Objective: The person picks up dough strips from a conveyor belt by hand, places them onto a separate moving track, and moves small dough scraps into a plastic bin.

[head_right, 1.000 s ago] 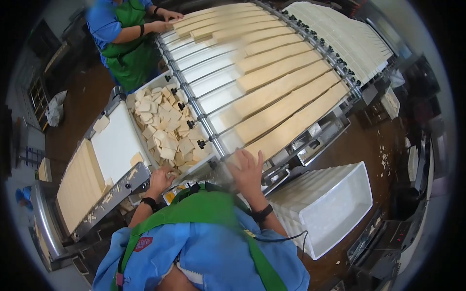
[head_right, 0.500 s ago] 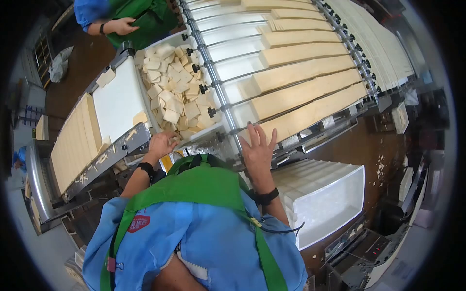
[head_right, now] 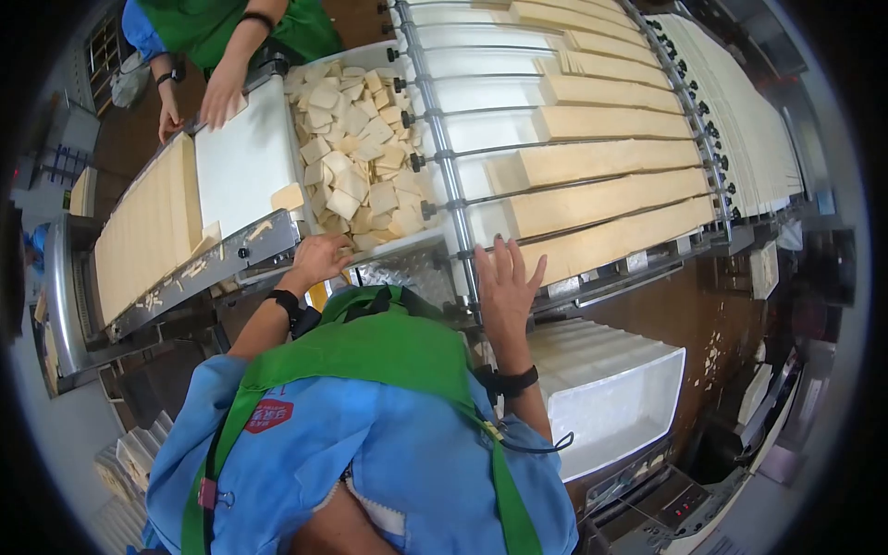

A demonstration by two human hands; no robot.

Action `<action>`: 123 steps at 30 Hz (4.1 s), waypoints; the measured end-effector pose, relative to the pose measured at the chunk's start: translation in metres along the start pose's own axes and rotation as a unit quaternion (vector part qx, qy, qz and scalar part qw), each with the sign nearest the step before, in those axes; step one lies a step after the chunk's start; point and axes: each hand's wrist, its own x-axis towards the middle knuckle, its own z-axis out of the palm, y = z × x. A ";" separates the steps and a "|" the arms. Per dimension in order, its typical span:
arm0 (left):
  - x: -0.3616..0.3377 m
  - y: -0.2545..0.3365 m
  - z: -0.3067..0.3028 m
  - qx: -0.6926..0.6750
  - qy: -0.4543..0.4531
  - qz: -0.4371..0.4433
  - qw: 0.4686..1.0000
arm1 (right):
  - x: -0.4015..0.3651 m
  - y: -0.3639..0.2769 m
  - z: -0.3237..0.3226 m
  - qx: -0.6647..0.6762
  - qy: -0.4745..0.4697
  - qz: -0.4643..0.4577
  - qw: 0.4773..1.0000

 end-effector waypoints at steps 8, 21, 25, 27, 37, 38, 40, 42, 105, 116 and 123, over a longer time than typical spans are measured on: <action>-0.003 0.003 -0.005 -0.027 -0.027 -0.011 0.999 | 0.004 0.003 0.003 0.042 -0.080 0.048 0.995; -0.095 -0.039 -0.079 -0.134 0.447 -0.170 0.868 | 0.043 -0.047 -0.003 0.056 -0.136 0.112 0.983; -0.129 -0.133 -0.048 -0.114 0.558 -0.445 0.691 | 0.121 -0.110 0.001 0.195 -0.113 -0.007 0.974; -0.146 -0.172 -0.046 -0.138 0.580 -0.541 0.593 | 0.167 -0.165 -0.004 0.265 -0.123 -0.096 0.951; -0.179 -0.258 -0.105 -0.146 0.502 -0.575 0.630 | 0.336 -0.487 0.061 0.408 -0.206 -0.428 0.780; -0.178 -0.260 -0.110 -0.173 0.490 -0.563 0.643 | 0.347 -0.516 0.077 0.424 -0.199 -0.432 0.771; -0.172 -0.263 -0.112 -0.158 0.487 -0.565 0.647 | 0.381 -0.571 0.136 0.375 -0.162 -0.441 0.799; -0.172 -0.259 -0.123 -0.159 0.471 -0.570 0.655 | 0.415 -0.614 0.185 0.310 -0.113 -0.429 0.841; 0.302 0.070 -0.205 -0.077 0.202 -0.093 0.972 | 0.465 0.138 0.128 0.169 0.205 0.333 0.905; 0.391 0.086 -0.216 -0.040 0.033 -0.067 0.996 | 0.484 0.201 0.125 0.045 -0.088 0.387 0.917; 0.392 0.083 -0.189 -0.054 0.129 -0.069 0.988 | 0.480 0.204 0.115 -0.035 -0.017 0.356 0.934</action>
